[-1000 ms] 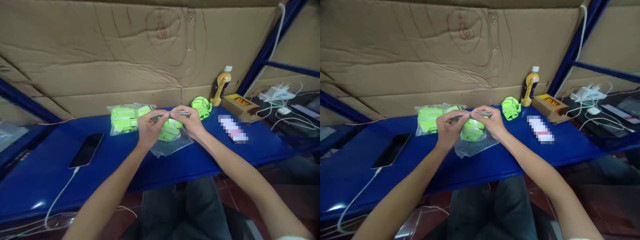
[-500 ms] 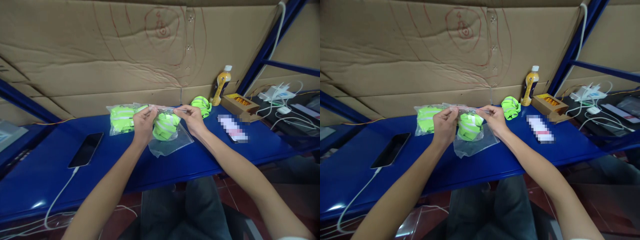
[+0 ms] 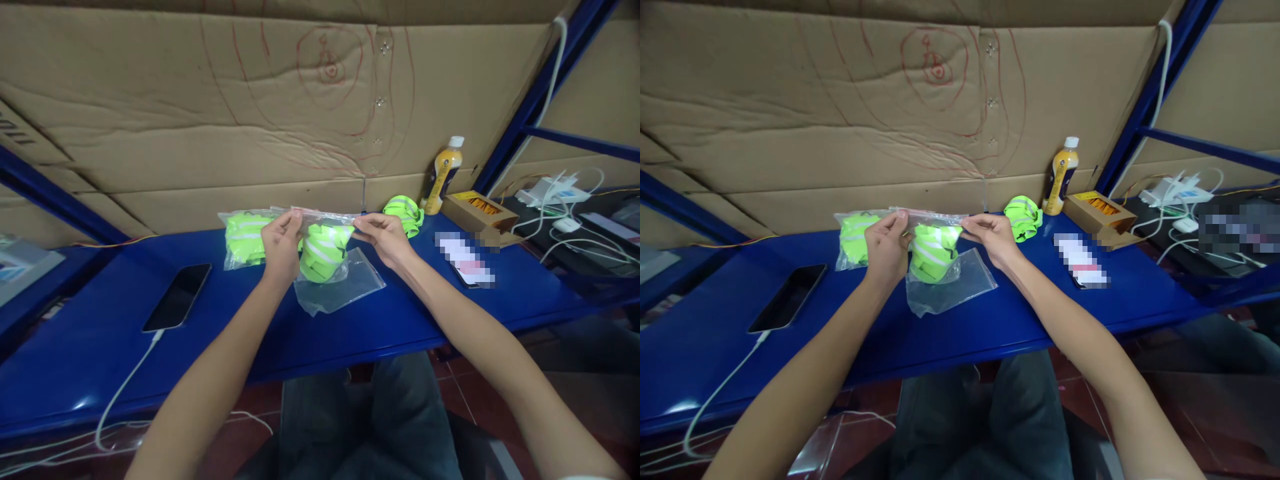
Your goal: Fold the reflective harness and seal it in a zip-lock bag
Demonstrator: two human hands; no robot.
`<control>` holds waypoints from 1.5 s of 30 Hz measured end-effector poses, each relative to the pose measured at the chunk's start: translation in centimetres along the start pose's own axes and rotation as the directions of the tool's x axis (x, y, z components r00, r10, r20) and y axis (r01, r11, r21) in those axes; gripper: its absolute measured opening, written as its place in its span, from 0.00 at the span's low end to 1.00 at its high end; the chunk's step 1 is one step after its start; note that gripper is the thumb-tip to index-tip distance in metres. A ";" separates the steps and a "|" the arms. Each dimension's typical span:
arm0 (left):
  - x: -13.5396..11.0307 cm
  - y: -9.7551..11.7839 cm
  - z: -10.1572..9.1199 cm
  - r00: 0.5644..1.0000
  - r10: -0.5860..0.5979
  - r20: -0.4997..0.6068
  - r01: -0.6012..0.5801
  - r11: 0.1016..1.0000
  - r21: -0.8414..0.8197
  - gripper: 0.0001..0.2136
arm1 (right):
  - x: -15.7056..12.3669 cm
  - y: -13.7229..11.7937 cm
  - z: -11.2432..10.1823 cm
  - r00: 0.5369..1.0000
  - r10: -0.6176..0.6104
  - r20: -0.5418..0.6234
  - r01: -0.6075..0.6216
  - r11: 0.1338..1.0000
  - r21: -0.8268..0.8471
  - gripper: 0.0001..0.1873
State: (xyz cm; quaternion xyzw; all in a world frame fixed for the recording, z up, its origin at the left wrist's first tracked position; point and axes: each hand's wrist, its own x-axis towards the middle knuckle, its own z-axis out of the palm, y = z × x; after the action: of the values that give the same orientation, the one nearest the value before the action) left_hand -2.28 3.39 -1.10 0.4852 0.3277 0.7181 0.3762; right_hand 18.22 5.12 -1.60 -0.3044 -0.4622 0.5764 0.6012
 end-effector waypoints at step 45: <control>-3.0 -3.3 -1.4 0.793 -0.172 0.585 -0.584 0.063 0.810 0.33 | 6.3 -0.8 -2.6 0.978 -0.205 -0.037 -0.087 -0.243 -0.966 0.37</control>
State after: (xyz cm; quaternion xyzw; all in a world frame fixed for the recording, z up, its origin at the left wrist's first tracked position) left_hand -2.15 2.32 -5.65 0.8306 0.5182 0.1840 -0.0879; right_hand 20.32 11.57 -0.55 -0.6893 -0.6936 -0.0706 0.1968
